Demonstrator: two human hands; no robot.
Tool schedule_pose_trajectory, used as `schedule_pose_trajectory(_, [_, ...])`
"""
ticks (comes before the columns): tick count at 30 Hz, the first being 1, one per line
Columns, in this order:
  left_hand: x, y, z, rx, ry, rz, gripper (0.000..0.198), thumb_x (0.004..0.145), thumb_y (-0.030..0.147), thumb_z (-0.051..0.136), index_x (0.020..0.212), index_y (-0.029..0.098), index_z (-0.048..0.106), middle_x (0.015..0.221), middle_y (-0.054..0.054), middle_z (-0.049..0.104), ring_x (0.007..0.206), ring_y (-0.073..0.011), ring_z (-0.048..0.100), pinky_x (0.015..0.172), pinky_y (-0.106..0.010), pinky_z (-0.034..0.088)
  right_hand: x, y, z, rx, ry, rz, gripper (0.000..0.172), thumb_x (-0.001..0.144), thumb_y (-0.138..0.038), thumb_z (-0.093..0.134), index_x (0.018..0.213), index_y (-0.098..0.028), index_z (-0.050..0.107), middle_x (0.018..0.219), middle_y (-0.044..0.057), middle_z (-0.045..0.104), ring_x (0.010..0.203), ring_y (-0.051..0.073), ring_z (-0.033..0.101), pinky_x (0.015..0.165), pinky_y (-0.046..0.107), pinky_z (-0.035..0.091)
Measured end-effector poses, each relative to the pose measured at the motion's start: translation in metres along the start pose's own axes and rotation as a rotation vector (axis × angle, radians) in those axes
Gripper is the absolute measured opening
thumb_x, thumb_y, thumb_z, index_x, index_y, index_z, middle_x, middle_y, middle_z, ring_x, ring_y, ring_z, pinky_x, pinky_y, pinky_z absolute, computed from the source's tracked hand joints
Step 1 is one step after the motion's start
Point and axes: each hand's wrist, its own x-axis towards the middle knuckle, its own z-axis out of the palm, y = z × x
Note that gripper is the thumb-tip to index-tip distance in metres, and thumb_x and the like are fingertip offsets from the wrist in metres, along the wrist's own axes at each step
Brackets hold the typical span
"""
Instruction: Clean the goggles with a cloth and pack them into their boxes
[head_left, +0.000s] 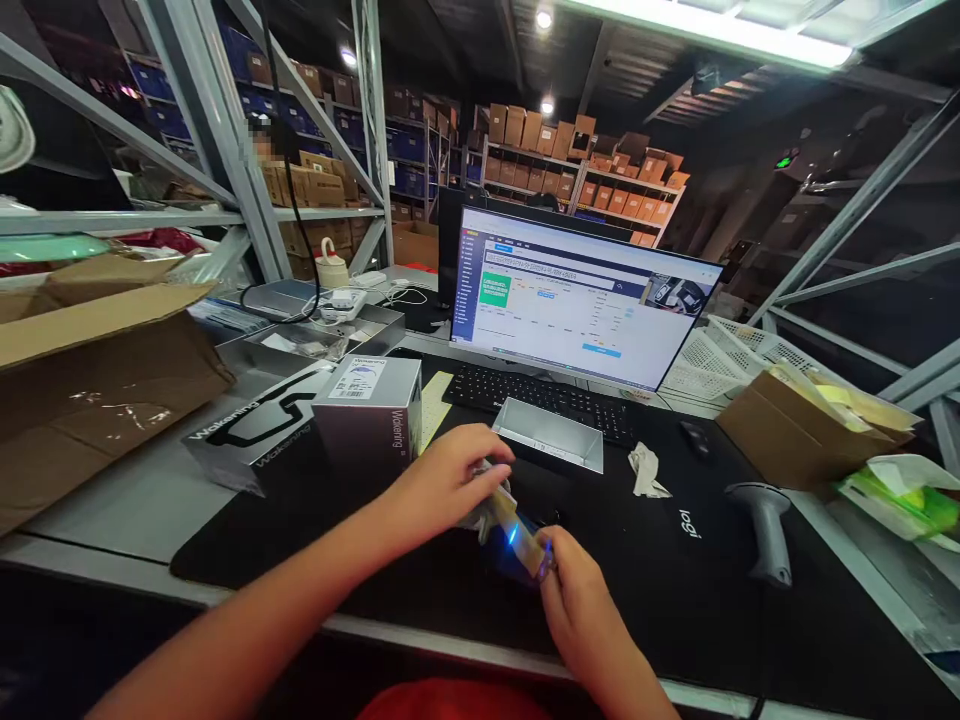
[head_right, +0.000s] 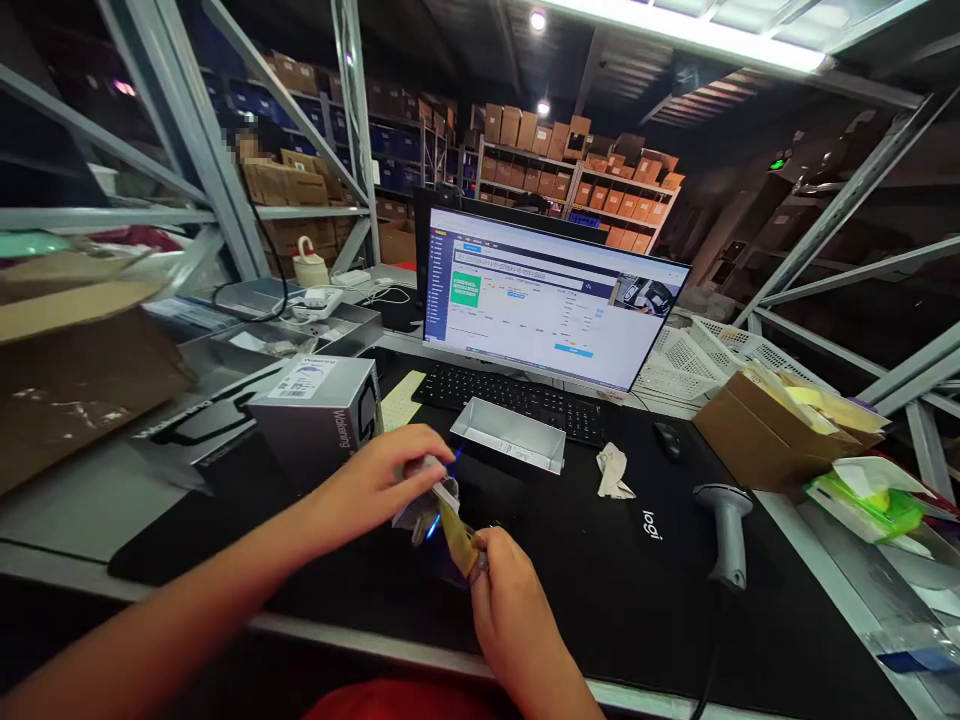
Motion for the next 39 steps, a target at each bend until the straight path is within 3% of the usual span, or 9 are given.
schedule_pose_trajectory(2, [-0.034, -0.013, 0.022, -0.130, 0.510, -0.130, 0.022, 0.096, 0.032, 0.046, 0.098, 0.019, 0.064, 0.098, -0.006, 0.067, 0.090, -0.0185, 0.062, 0.083, -0.032, 0.050, 0.000, 0.000, 0.001, -0.002, 0.007, 0.019, 0.022, 0.089, -0.009, 0.038, 0.094, -0.020, 0.057, 0.078, 0.004, 0.064, 0.066, 0.017, 0.061, 0.060, 0.025, 0.048])
schedule_pose_trajectory(4, [-0.065, -0.025, 0.048, -0.177, 0.799, -0.321, 0.019, 0.091, 0.033, 0.053, 0.100, 0.019, 0.060, 0.092, -0.005, 0.064, 0.081, -0.0176, 0.061, 0.077, -0.032, 0.051, 0.000, 0.001, 0.005, -0.008, 0.034, 0.030, 0.021, 0.091, -0.012, 0.038, 0.093, -0.020, 0.057, 0.078, 0.004, 0.064, 0.065, 0.017, 0.060, 0.059, 0.026, 0.047])
schedule_pose_trajectory(8, [-0.086, -0.029, 0.084, -0.201, 0.607, -0.529, 0.036, 0.078, 0.040, 0.064, 0.106, 0.017, 0.058, 0.086, -0.003, 0.061, 0.068, -0.0174, 0.057, 0.065, -0.032, 0.049, -0.001, 0.001, 0.015, 0.006, 0.042, 0.018, 0.020, 0.095, -0.015, 0.036, 0.090, -0.021, 0.055, 0.074, 0.002, 0.061, 0.061, 0.017, 0.058, 0.057, 0.025, 0.046])
schedule_pose_trajectory(12, [-0.068, -0.018, 0.084, -0.150, 0.422, -0.578, 0.024, 0.085, 0.043, 0.057, 0.082, 0.020, 0.062, 0.075, -0.001, 0.062, 0.064, -0.0173, 0.054, 0.061, -0.029, 0.040, -0.006, 0.000, 0.020, 0.030, -0.044, 0.007, 0.018, 0.098, -0.016, 0.037, 0.093, -0.022, 0.053, 0.075, 0.001, 0.060, 0.063, 0.016, 0.060, 0.060, 0.024, 0.049])
schedule_pose_trajectory(15, [-0.054, -0.015, 0.084, -0.161, 0.425, -0.578, 0.033, 0.090, 0.045, 0.052, 0.070, 0.020, 0.059, 0.063, 0.000, 0.059, 0.057, -0.0158, 0.052, 0.055, -0.026, 0.035, -0.014, 0.004, 0.021, 0.055, -0.068, -0.015, 0.014, 0.100, -0.019, 0.039, 0.101, -0.023, 0.053, 0.083, 0.003, 0.063, 0.071, 0.017, 0.064, 0.065, 0.024, 0.052])
schedule_pose_trajectory(23, [-0.046, -0.014, 0.093, -0.057, 0.486, -0.518, 0.030, 0.093, 0.034, 0.044, 0.069, 0.020, 0.056, 0.067, -0.002, 0.060, 0.060, -0.0175, 0.055, 0.057, -0.027, 0.035, -0.022, 0.006, 0.013, 0.101, -0.192, -0.094, 0.020, 0.100, -0.017, 0.041, 0.111, -0.025, 0.055, 0.098, 0.005, 0.067, 0.086, 0.018, 0.067, 0.077, 0.024, 0.055])
schedule_pose_trajectory(27, [-0.055, -0.007, 0.091, 0.024, 0.465, -0.314, 0.025, 0.091, 0.026, 0.043, 0.071, 0.021, 0.057, 0.071, -0.004, 0.063, 0.065, -0.0187, 0.060, 0.061, -0.028, 0.040, -0.015, 0.000, 0.005, 0.189, -0.283, -0.100, 0.019, 0.103, -0.025, 0.040, 0.106, -0.024, 0.059, 0.097, 0.006, 0.068, 0.085, 0.018, 0.067, 0.076, 0.025, 0.054])
schedule_pose_trajectory(31, [-0.068, -0.008, 0.089, 0.143, 0.486, -0.051, 0.027, 0.096, 0.021, 0.041, 0.074, 0.021, 0.057, 0.068, -0.003, 0.063, 0.060, -0.0161, 0.061, 0.057, -0.026, 0.041, -0.010, 0.002, 0.002, 0.239, -0.235, -0.049, 0.027, 0.105, -0.028, 0.032, 0.100, -0.023, 0.058, 0.094, 0.006, 0.066, 0.083, 0.018, 0.065, 0.077, 0.028, 0.053])
schedule_pose_trajectory(39, [-0.104, -0.011, 0.057, 0.360, 0.652, -0.051, 0.030, 0.094, 0.015, 0.041, 0.065, 0.023, 0.038, 0.053, 0.003, 0.043, 0.046, -0.0133, 0.044, 0.050, -0.029, 0.030, 0.006, -0.022, -0.008, -0.088, -0.339, -0.192, 0.021, 0.093, -0.007, 0.038, 0.094, -0.021, 0.053, 0.086, 0.005, 0.065, 0.072, 0.019, 0.061, 0.067, 0.030, 0.051])
